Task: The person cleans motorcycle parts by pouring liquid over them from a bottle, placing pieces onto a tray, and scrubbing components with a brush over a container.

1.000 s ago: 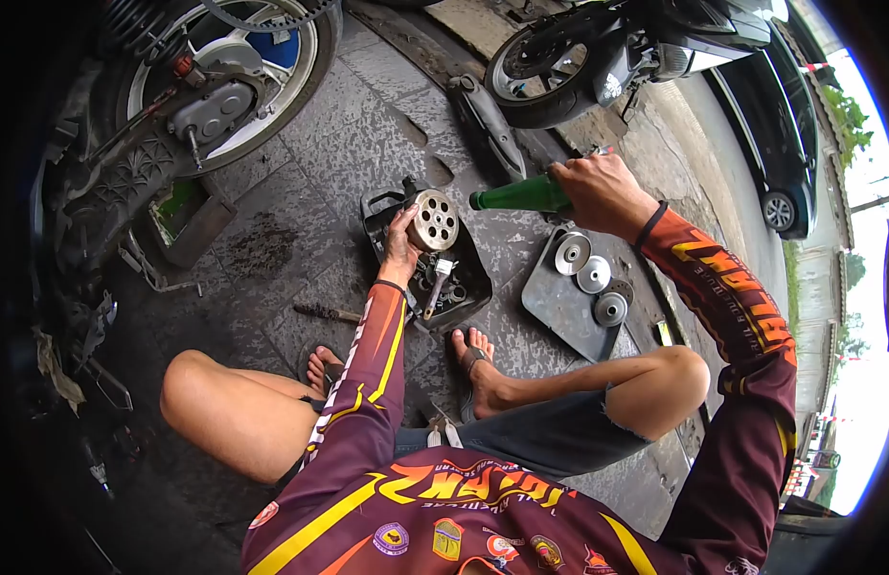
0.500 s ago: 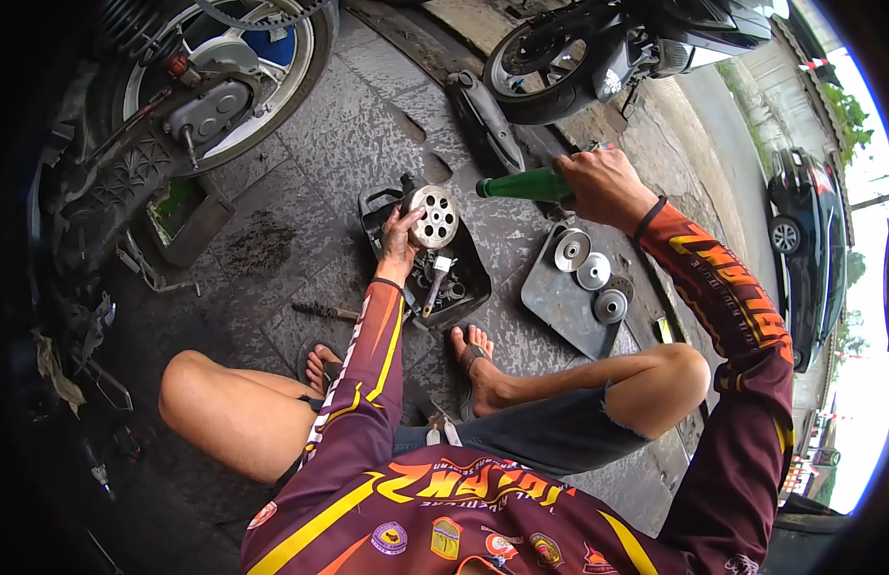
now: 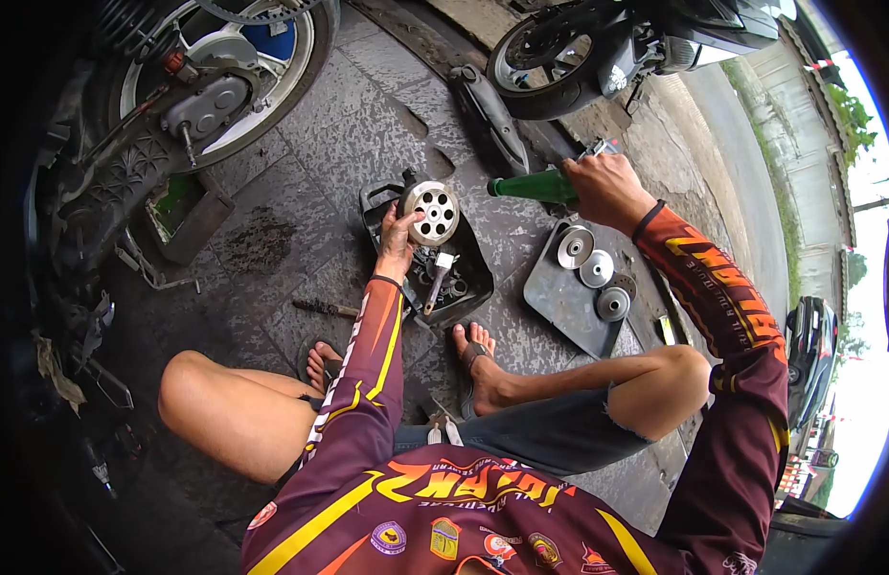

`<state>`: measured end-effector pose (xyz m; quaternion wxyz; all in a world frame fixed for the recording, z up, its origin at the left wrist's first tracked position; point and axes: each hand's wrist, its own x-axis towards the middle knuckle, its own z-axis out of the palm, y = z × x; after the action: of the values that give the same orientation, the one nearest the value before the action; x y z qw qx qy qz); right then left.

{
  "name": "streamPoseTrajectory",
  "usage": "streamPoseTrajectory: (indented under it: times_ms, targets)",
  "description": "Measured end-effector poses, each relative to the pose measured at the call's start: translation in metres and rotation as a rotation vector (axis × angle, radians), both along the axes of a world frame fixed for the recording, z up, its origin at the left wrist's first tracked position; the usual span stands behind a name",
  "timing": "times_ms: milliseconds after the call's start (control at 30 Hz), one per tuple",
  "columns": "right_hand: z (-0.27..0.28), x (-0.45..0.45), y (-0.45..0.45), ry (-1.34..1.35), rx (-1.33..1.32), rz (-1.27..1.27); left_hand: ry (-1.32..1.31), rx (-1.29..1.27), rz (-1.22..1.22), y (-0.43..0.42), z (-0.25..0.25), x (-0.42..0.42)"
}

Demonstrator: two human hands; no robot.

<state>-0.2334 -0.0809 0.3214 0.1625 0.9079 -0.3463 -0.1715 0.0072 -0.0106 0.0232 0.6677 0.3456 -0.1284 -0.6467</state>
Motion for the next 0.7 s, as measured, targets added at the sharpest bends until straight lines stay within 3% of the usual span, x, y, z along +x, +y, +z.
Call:
streamPoseTrajectory:
  times_ms: [267, 333, 433, 467, 500, 567, 700]
  targets:
    - [-0.013, -0.011, 0.005, 0.053, 0.078, -0.003, 0.007, 0.009, 0.034, -0.001, 0.014, -0.006]
    - [-0.011, -0.009, 0.007, 0.056, 0.090, -0.009, -0.096, 0.018, -0.015, -0.001, 0.018, -0.007]
    - [-0.001, -0.001, 0.009, 0.009, 0.071, -0.001, -0.602, -0.055, -0.085, -0.004, 0.011, -0.011]
    - [0.003, 0.001, 0.008, -0.001, 0.057, 0.008, -0.951, -0.087, -0.028, -0.005, 0.010, -0.012]
    - [0.006, 0.002, 0.007, -0.012, 0.042, 0.017, -1.053, -0.116, 0.024, -0.002, 0.015, -0.014]
    - [0.008, 0.003, 0.003, -0.013, 0.039, 0.023, -1.127, -0.051, -0.147, -0.001, 0.027, -0.015]
    - [0.013, 0.007, 0.002, -0.012, 0.023, 0.066, -1.432, -0.163, -0.055, -0.001, 0.017, -0.021]
